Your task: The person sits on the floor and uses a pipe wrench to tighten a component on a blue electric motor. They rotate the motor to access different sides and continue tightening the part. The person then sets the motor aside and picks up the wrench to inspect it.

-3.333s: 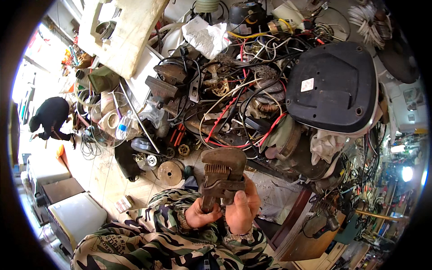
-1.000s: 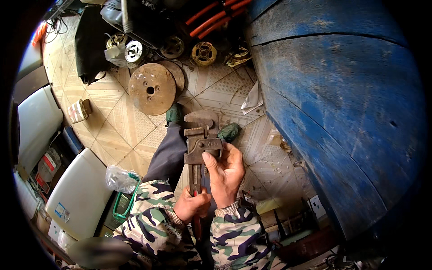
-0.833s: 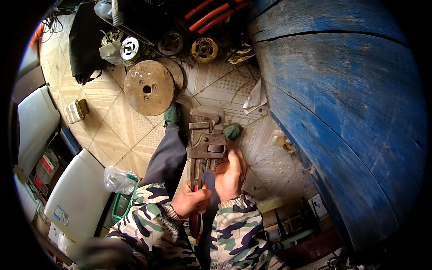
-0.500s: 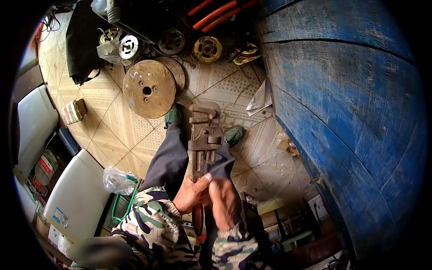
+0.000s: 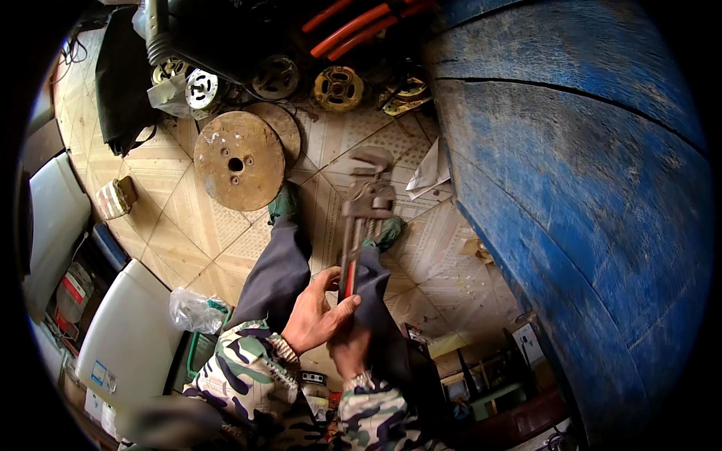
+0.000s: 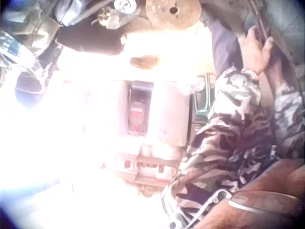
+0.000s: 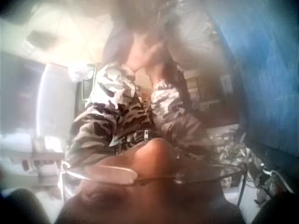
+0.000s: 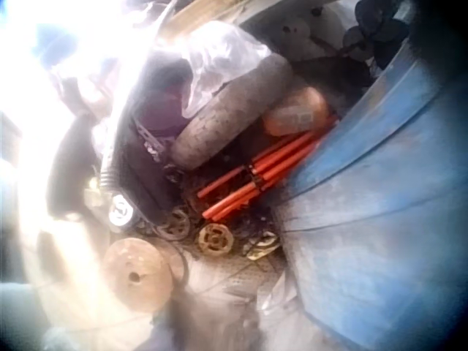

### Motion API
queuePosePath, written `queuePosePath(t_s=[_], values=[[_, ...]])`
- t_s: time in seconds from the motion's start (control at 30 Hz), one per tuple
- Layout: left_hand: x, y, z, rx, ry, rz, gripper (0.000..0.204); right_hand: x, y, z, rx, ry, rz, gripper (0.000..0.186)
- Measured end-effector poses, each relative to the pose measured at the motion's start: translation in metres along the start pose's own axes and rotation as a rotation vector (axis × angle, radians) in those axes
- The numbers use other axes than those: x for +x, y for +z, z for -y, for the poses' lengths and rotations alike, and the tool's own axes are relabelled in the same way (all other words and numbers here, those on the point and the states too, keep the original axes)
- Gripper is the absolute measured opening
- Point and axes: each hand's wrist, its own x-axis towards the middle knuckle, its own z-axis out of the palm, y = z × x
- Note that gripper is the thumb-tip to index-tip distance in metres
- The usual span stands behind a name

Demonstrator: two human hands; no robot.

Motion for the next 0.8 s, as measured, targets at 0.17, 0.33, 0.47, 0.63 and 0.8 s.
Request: queuePosePath(t_s=[0.17,0.33,0.47,0.63,0.8], values=[[0.002,-0.008,-0.007,0.222,0.126,0.051,0.048,0.102,0.005,-0.028,0.334,-0.255,-0.093,0.027],[0.005,-0.012,-0.028,0.243,0.068,0.122,0.036,0.167,0.007,0.020,0.555,-0.101,-0.176,0.018],[0.006,-0.017,-0.040,0.324,0.078,0.167,0.037,0.232,0.005,0.050,0.558,-0.179,-0.232,0.021],[0.011,-0.019,-0.047,0.444,0.109,0.262,0.034,0.306,-0.011,0.096,0.662,-0.299,-0.245,0.021],[0.019,-0.022,-0.057,0.486,0.117,0.291,0.035,0.359,-0.031,0.150,0.697,-0.352,-0.294,0.021]])
